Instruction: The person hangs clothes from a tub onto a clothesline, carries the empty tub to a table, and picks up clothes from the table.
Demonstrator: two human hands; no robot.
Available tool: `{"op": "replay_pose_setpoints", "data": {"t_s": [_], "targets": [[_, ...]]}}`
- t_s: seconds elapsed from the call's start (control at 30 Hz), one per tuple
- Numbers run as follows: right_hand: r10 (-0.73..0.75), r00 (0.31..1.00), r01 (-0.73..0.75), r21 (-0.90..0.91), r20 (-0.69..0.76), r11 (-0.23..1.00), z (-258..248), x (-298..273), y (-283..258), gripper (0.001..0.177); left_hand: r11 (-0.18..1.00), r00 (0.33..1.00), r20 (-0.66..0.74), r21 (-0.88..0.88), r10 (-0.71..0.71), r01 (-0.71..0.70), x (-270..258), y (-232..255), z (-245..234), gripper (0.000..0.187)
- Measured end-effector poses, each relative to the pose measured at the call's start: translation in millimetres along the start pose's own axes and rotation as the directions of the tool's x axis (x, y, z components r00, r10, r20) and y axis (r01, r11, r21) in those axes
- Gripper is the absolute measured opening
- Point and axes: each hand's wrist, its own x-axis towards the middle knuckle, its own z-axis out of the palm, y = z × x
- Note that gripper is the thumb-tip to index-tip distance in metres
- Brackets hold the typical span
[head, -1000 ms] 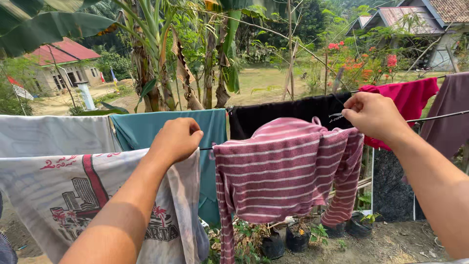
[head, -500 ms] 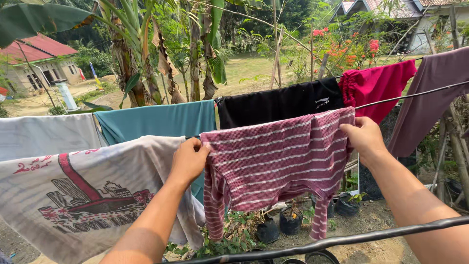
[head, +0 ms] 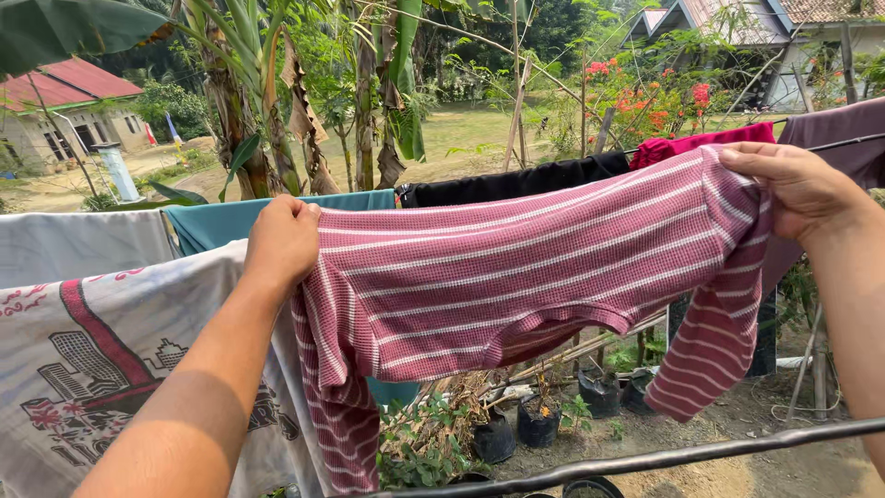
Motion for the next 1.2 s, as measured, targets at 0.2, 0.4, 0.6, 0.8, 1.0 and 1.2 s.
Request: {"op": "replay_pose_setpoints", "data": {"t_s": [0.2,0.4,0.6,0.8,1.0,1.2], "targets": [[-0.183,0.981,0.124,-0.508,-0.066,0.852,-0.7,37.1,0.6,0.029,0.972,0.997,0.077,0.234,-0.011,-0.007,24.7,17.1,-3.5,0.027],[-0.116,0.987,0.019,-0.646,-0.109,0.763,-19.5,52.2,32.7,0.033,0.800,0.931,0.337,0.593,-0.140,-0.094,31.7,3.5,38.4,0.036],[-0.278,0.947,0.091,-0.696,-0.161,0.712,-38.3,54.6,51.5,0.035,0.935,0.845,0.516,0.351,-0.140,-0.059,32.8,-1.9,35.7,0.028],[-0.579,0.790,0.192,-0.818,-0.199,0.543,-27.0,6.9,95.0,0.036,0.871,0.863,0.354,0.203,0.361,-0.448,-12.8,-23.4,27.9,0.042],[-0.500,0.836,0.385,-0.406,-0.226,0.829,0.4,-9.5,164.5,0.044,0.952,0.962,-0.012,-0.140,0.272,-0.271,-100.1,-35.0,43.9,0.038],[-0.384,0.901,0.269,-0.436,-0.202,0.859,47.2,-47.1,204.1,0.038,0.976,0.977,-0.160,-0.145,0.139,-0.162,-158.7,-58.7,74.0,0.041]]}}
